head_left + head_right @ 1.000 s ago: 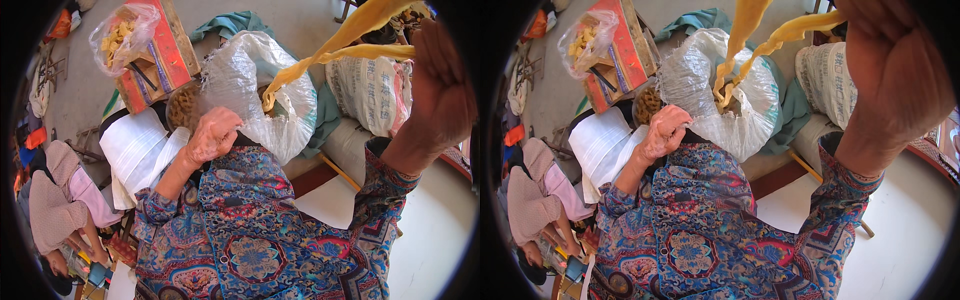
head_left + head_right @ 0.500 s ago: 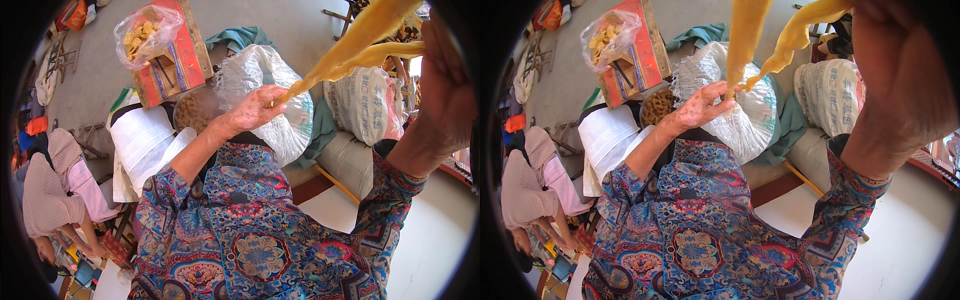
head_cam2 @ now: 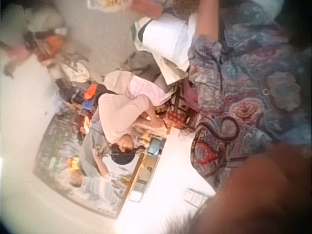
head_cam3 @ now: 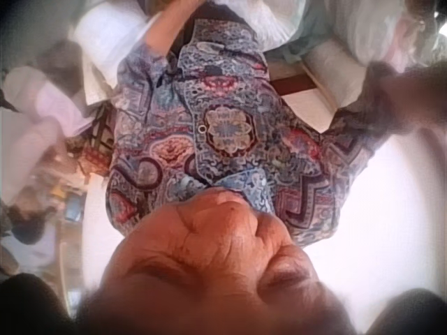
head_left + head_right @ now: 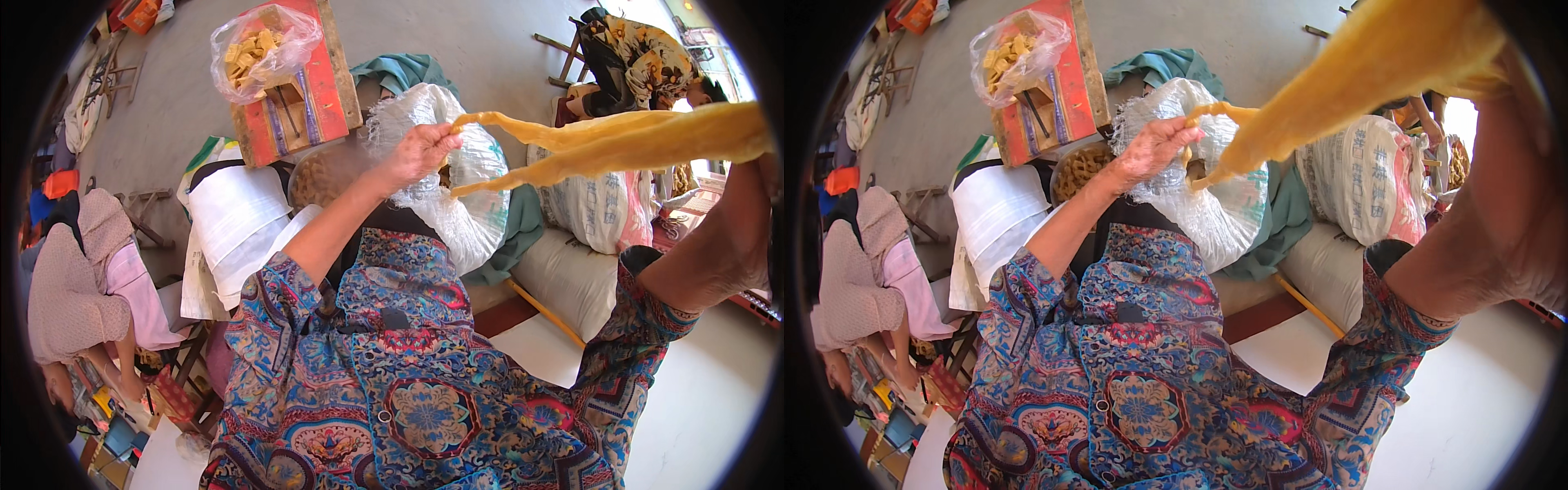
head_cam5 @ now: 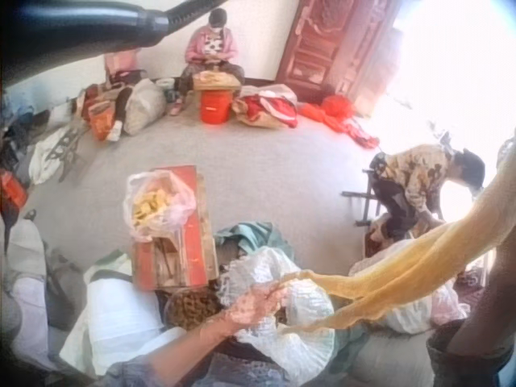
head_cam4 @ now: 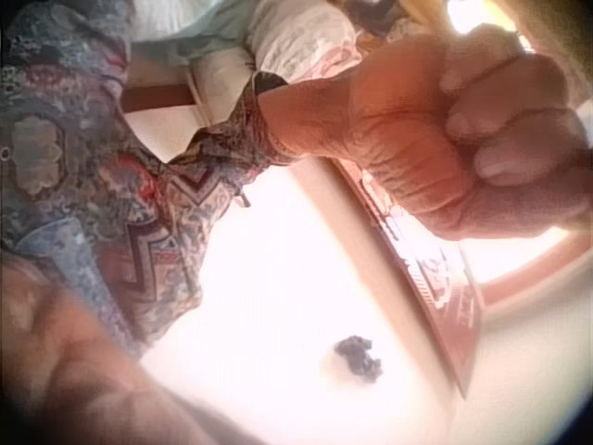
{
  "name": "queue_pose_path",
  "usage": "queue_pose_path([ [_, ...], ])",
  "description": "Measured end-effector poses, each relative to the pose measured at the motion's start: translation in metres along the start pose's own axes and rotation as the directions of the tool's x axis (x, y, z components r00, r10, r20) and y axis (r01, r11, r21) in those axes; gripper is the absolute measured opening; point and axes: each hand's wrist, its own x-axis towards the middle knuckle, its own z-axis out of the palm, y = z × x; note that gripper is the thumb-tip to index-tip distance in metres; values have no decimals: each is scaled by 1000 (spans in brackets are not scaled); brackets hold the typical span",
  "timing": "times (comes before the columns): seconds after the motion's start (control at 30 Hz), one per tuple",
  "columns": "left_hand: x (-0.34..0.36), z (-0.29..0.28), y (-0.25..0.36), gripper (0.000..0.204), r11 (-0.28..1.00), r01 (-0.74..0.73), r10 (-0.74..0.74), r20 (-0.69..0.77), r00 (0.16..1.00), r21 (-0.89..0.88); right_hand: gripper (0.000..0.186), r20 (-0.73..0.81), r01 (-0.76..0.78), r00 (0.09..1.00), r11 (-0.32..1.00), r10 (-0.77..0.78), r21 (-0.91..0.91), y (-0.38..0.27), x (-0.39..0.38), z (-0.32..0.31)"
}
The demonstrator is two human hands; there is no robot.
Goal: The person sits and repeatedly pulls long strips of dried fruit from a large sack, tearing them into smaller pieces by hand, and placing the pieces into a bowl. The process is continuous and repetitive.
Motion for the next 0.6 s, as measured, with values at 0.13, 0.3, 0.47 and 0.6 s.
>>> queue_pose_path([
  [0.13,-15,-38,57,26,994,-9,0,-77,997,-110,30,41,-23,999,997,26,-74,1,-16,-2],
  [0.3,-49,-65,128,24,988,-108,119,-101,988,109,35,-232,-421,894,544,382,-726,54,-50,18],
  [0.47,-80,-64,151,16,880,-225,177,150,973,418,42,92,-178,898,545,431,-819,115,-62,53],
  [0.6,-111,-38,129,17,821,-341,233,276,932,458,46,269,-261,751,644,604,-719,141,-88,100],
])
